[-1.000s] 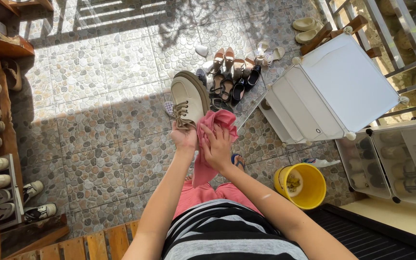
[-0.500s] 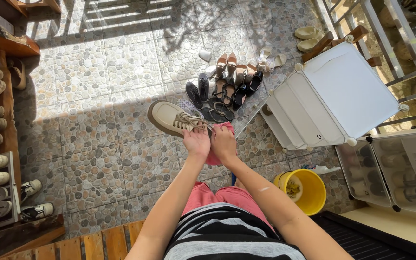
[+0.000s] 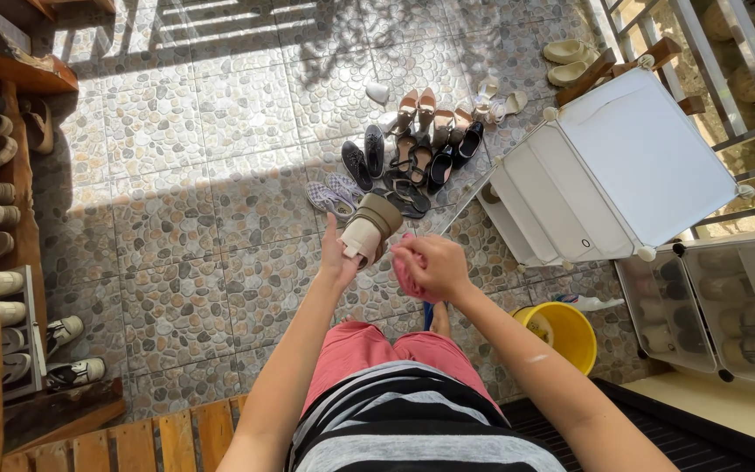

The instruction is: Cleaning and organizing various pairs of shoes on a balcony or patio.

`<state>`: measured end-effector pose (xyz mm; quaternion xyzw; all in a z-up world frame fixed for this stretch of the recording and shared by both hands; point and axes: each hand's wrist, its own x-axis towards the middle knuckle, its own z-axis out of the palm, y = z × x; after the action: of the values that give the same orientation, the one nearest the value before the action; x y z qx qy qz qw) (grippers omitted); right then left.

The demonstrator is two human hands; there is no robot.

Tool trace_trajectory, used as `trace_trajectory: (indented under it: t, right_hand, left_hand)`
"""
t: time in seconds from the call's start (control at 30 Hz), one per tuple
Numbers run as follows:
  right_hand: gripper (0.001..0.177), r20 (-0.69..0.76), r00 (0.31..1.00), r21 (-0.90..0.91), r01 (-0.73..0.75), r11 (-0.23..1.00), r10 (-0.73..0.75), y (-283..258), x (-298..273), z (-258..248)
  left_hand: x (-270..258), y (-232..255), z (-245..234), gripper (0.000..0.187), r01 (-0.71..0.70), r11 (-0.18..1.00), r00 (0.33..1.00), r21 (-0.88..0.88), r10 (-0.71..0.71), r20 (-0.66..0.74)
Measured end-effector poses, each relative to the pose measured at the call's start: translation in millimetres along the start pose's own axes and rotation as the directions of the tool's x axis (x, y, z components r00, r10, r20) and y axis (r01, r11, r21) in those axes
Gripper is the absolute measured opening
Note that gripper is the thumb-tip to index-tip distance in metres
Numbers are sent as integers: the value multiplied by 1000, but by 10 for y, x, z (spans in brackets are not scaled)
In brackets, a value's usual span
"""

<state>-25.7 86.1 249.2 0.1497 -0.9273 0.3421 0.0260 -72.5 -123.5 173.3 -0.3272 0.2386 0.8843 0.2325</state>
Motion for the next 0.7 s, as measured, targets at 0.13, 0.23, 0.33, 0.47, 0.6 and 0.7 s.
trace_trajectory:
  t: [0.13,0.23,0.33,0.47,0.6,0.7]
  right_hand:
    - [26,-413,905,41,132,990,-103,-340,223,136]
    - [38,-349,833,-374,296,879,-429,-368,210,494]
    - [36,-432,813,-190,341,921,-390,460,-145,1057]
    - [31,-458,804,389,-203,899,380,784,-326,1085]
    - [40,-477,867,385,55,921,147,-173,-58,614]
    - [36,-448,879,2,183,983,-162,-344,68,856]
  left_hand:
    - [779,-399,-753,64,-50,998,978,42,41,203]
    - [817,-413,-679,53,325,868,461,-374,200,864]
    - [316,-41,-264,64,3,998,938,-56,16,345]
    - [163,160,-316,70,-10,995,988,-97,25,155]
    - [431,-97,-556,80,-7,982,986,-186,37,163]
    - [559,-259,-732,85,247,939,838,-240,-82,539]
